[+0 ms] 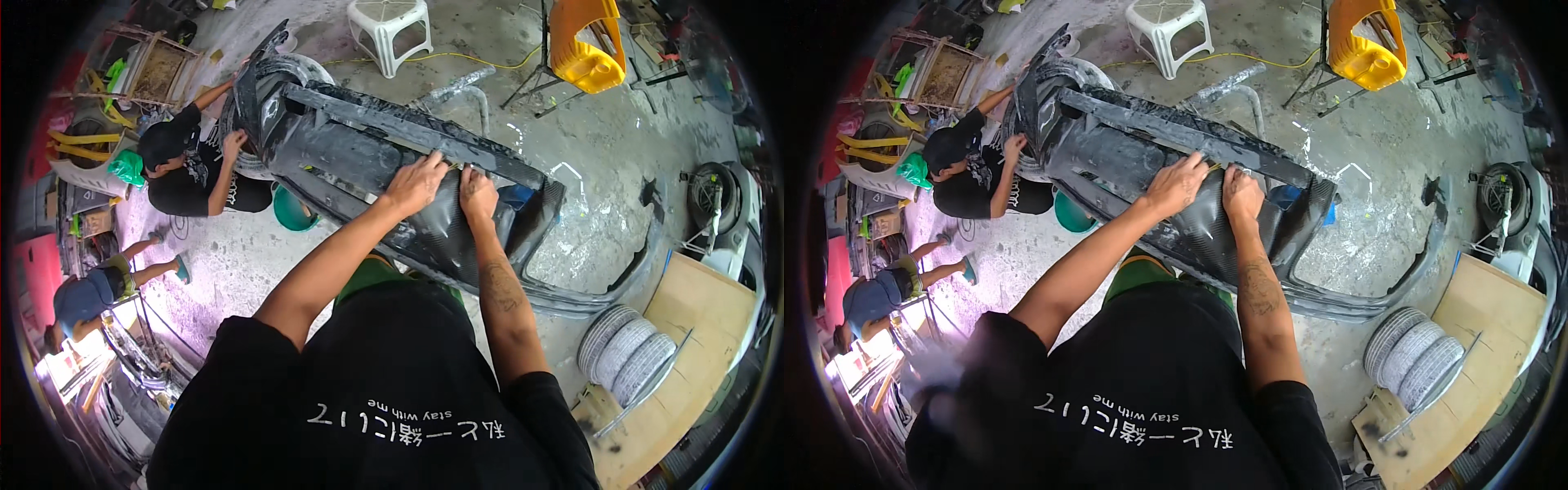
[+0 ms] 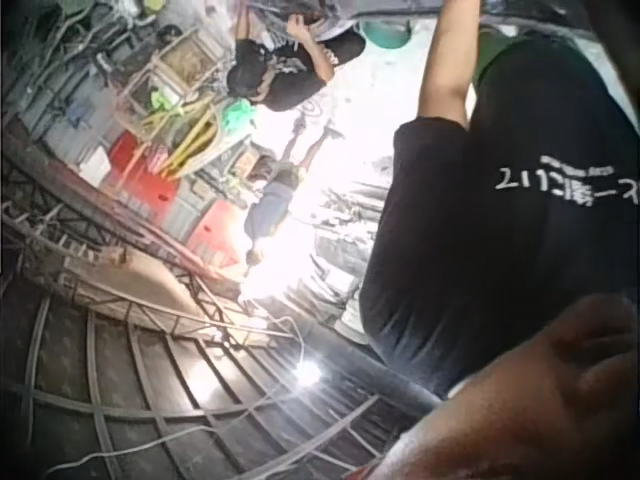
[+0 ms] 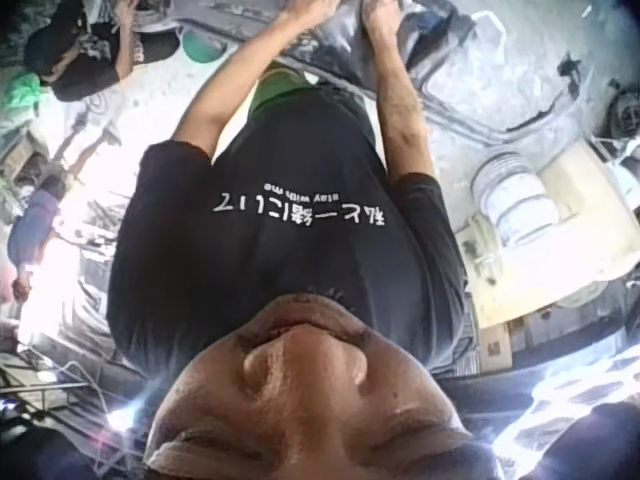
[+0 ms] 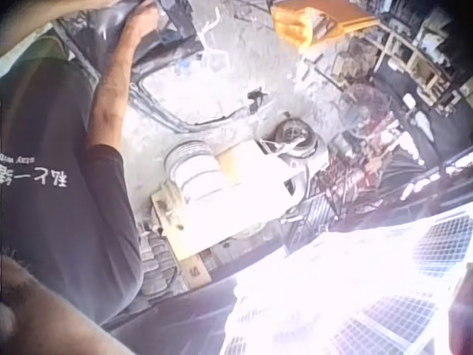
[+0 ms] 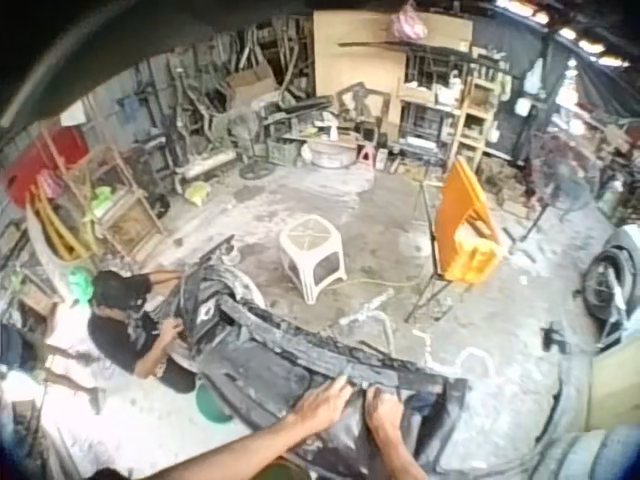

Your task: Sanding and preparing a car bumper for repair or refinishing using sanding blocks.

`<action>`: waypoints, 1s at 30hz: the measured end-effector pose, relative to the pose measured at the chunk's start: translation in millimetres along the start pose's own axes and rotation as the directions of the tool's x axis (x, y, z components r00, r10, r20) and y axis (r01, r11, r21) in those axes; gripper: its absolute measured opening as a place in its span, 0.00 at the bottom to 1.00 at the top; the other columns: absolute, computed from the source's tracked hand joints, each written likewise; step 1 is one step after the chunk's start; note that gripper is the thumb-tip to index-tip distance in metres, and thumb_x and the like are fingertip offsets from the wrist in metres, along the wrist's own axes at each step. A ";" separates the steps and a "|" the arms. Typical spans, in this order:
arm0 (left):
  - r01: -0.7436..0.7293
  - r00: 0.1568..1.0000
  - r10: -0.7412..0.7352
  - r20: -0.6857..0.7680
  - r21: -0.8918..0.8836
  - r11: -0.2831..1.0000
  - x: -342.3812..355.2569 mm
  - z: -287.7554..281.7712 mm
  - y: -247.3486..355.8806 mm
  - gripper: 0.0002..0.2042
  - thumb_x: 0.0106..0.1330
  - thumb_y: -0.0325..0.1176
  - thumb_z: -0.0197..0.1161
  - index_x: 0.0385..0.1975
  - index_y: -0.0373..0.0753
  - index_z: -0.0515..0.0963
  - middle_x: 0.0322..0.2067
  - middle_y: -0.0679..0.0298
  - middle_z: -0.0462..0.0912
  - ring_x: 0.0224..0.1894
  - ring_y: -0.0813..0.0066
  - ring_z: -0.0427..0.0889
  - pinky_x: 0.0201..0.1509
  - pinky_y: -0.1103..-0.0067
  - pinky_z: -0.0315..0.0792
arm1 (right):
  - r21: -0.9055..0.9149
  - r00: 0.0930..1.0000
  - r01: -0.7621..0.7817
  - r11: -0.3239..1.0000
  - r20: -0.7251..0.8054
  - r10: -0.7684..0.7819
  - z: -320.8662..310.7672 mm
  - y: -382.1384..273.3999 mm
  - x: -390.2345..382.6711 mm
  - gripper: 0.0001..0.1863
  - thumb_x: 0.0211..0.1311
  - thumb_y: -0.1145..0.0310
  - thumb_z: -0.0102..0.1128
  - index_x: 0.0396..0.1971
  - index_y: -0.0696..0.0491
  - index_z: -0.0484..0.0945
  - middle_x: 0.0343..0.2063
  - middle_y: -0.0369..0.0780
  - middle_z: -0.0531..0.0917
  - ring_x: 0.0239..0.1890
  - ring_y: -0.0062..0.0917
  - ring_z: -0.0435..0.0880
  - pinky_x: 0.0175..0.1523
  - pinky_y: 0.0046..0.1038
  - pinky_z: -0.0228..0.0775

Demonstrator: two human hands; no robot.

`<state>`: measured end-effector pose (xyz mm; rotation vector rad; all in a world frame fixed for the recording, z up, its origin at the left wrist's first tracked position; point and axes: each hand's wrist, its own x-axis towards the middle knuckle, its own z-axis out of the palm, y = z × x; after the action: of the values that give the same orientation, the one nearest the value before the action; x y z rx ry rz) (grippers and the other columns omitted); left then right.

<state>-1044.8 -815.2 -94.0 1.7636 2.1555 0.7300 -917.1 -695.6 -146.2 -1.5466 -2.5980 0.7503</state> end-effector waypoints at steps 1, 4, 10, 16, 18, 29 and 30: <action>0.006 0.999 -0.006 -0.046 -0.012 1.000 0.1 0.2 1.8 0.04 0.67 0.29 0.54 0.36 0.36 0.72 0.38 0.55 0.71 0.41 0.52 0.79 0.40 0.62 0.76 | 0.006 1.000 -0.026 1.000 -0.008 0.026 0.3 2.8 -1.3 0.25 0.72 0.51 0.43 0.29 0.54 0.83 0.31 0.53 0.84 0.36 0.50 0.84 0.43 0.47 0.77; 0.026 0.996 -0.028 0.087 0.027 0.999 -14.8 -6.3 4.2 0.04 0.68 0.29 0.53 0.36 0.35 0.72 0.38 0.54 0.71 0.42 0.53 0.79 0.41 0.62 0.76 | 0.025 0.998 -0.050 0.998 -0.033 0.051 2.3 3.4 -11.6 0.25 0.72 0.51 0.44 0.29 0.54 0.83 0.31 0.52 0.84 0.35 0.51 0.84 0.44 0.48 0.77; -0.034 0.991 0.026 -0.130 -0.059 0.998 -15.2 -3.2 2.1 0.06 0.69 0.31 0.53 0.37 0.35 0.72 0.38 0.54 0.72 0.40 0.50 0.78 0.41 0.60 0.74 | 0.028 0.997 -0.041 0.999 -0.070 0.043 0.8 2.5 -7.9 0.26 0.71 0.52 0.44 0.26 0.55 0.84 0.29 0.53 0.85 0.33 0.50 0.85 0.43 0.48 0.77; 0.147 0.976 -0.170 -0.138 -0.164 0.975 -78.1 -63.2 -10.1 0.05 0.70 0.30 0.55 0.39 0.36 0.74 0.35 0.56 0.73 0.32 0.56 0.79 0.36 0.64 0.72 | 0.044 0.999 -0.043 0.998 0.009 0.043 -12.3 -3.8 -10.8 0.29 0.72 0.47 0.41 0.29 0.55 0.84 0.31 0.56 0.84 0.36 0.51 0.84 0.45 0.48 0.76; 0.338 0.898 -0.425 -0.114 -0.441 0.832 -90.2 -62.9 -15.6 0.05 0.69 0.30 0.57 0.37 0.35 0.75 0.33 0.59 0.73 0.27 0.68 0.75 0.31 0.72 0.69 | 0.035 0.997 -0.042 0.998 0.063 0.040 -15.1 -1.3 -9.9 0.31 0.72 0.45 0.39 0.32 0.55 0.84 0.32 0.56 0.84 0.38 0.52 0.84 0.47 0.48 0.74; 0.348 0.654 -0.687 0.318 -0.932 -0.100 -125.1 -65.9 13.6 0.09 0.73 0.41 0.56 0.39 0.43 0.74 0.23 0.65 0.77 0.18 0.82 0.74 0.15 0.84 0.65 | 0.279 0.885 0.456 0.845 -0.245 -0.396 -40.0 6.4 -62.0 0.18 0.66 0.60 0.60 0.48 0.59 0.78 0.46 0.52 0.79 0.52 0.47 0.75 0.58 0.41 0.66; 0.322 0.645 -0.692 0.325 -0.936 -0.139 -127.0 -66.5 18.4 0.08 0.73 0.41 0.56 0.39 0.43 0.74 0.23 0.65 0.77 0.19 0.82 0.75 0.16 0.84 0.66 | 0.378 0.886 0.462 0.802 -0.241 -0.397 -49.5 1.8 -77.3 0.18 0.65 0.62 0.60 0.48 0.59 0.77 0.46 0.52 0.79 0.51 0.48 0.75 0.57 0.41 0.66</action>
<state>-1033.7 -949.8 -42.5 -0.0620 1.4061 1.6522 -863.6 -740.1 -86.4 -0.8101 -2.3240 1.0112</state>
